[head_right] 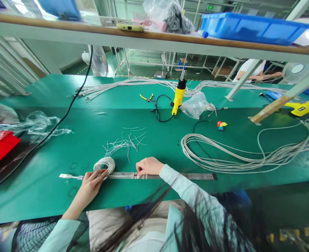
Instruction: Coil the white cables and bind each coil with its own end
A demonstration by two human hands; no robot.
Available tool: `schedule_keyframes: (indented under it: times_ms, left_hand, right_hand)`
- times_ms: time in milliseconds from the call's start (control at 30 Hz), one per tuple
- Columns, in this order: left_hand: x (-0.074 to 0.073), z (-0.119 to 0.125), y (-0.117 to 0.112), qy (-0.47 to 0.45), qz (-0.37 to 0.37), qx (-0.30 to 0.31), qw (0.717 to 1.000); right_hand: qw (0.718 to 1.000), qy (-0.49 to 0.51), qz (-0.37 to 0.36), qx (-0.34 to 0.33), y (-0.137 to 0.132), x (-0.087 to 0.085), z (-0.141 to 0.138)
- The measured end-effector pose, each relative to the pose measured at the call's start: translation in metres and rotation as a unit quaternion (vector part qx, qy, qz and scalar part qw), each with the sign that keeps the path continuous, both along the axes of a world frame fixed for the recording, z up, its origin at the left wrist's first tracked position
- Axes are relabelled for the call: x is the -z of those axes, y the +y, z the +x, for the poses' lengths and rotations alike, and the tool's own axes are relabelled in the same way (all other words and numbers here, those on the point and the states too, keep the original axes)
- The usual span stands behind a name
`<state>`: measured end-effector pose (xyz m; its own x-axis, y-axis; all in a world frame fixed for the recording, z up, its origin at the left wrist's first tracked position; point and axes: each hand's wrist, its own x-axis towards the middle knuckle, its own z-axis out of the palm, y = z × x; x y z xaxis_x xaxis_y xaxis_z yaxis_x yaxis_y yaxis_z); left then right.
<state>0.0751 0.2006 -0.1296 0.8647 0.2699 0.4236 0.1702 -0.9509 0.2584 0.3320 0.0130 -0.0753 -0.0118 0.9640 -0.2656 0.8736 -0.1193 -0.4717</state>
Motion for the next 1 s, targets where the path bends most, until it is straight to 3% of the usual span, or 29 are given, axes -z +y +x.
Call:
schedule_keyframes:
  times_ms: [167, 367, 567, 667, 767, 833, 900, 1000]
  left_hand:
    - [-0.005, 0.001, -0.004, 0.020, 0.010, -0.005, 1.000]
    - [-0.023, 0.004, -0.010, 0.072, 0.031, -0.020, 0.997]
    - [-0.040, 0.022, -0.010, 0.091, -0.016, -0.029, 0.995]
    - [-0.059, 0.031, -0.010, 0.059, -0.079, -0.041, 0.994]
    - [-0.093, 0.035, -0.008, -0.002, -0.171, -0.061, 0.983]
    - [-0.117, 0.036, -0.008, -0.054, -0.253, -0.073, 0.963]
    - [-0.136, 0.038, -0.013, -0.106, -0.354, -0.078, 0.926]
    - [-0.147, 0.045, -0.030, -0.184, -0.521, -0.074, 0.830]
  right_hand:
    - [1.000, -0.013, 0.028, 0.001, -0.006, 0.001, -0.004]
    - [0.992, -0.066, 0.110, 0.012, -0.014, 0.000, -0.023]
    - [0.973, -0.059, 0.200, 0.099, -0.011, -0.008, -0.029]
    - [0.951, -0.007, 0.254, 0.174, -0.007, -0.017, -0.023]
    - [0.910, 0.077, 0.308, 0.268, -0.001, -0.030, -0.017]
    - [0.874, 0.160, 0.329, 0.319, 0.005, -0.039, -0.017]
    - [0.849, 0.267, 0.319, 0.326, 0.012, -0.049, -0.023]
    - [0.828, 0.431, 0.247, 0.262, 0.024, -0.065, -0.040]
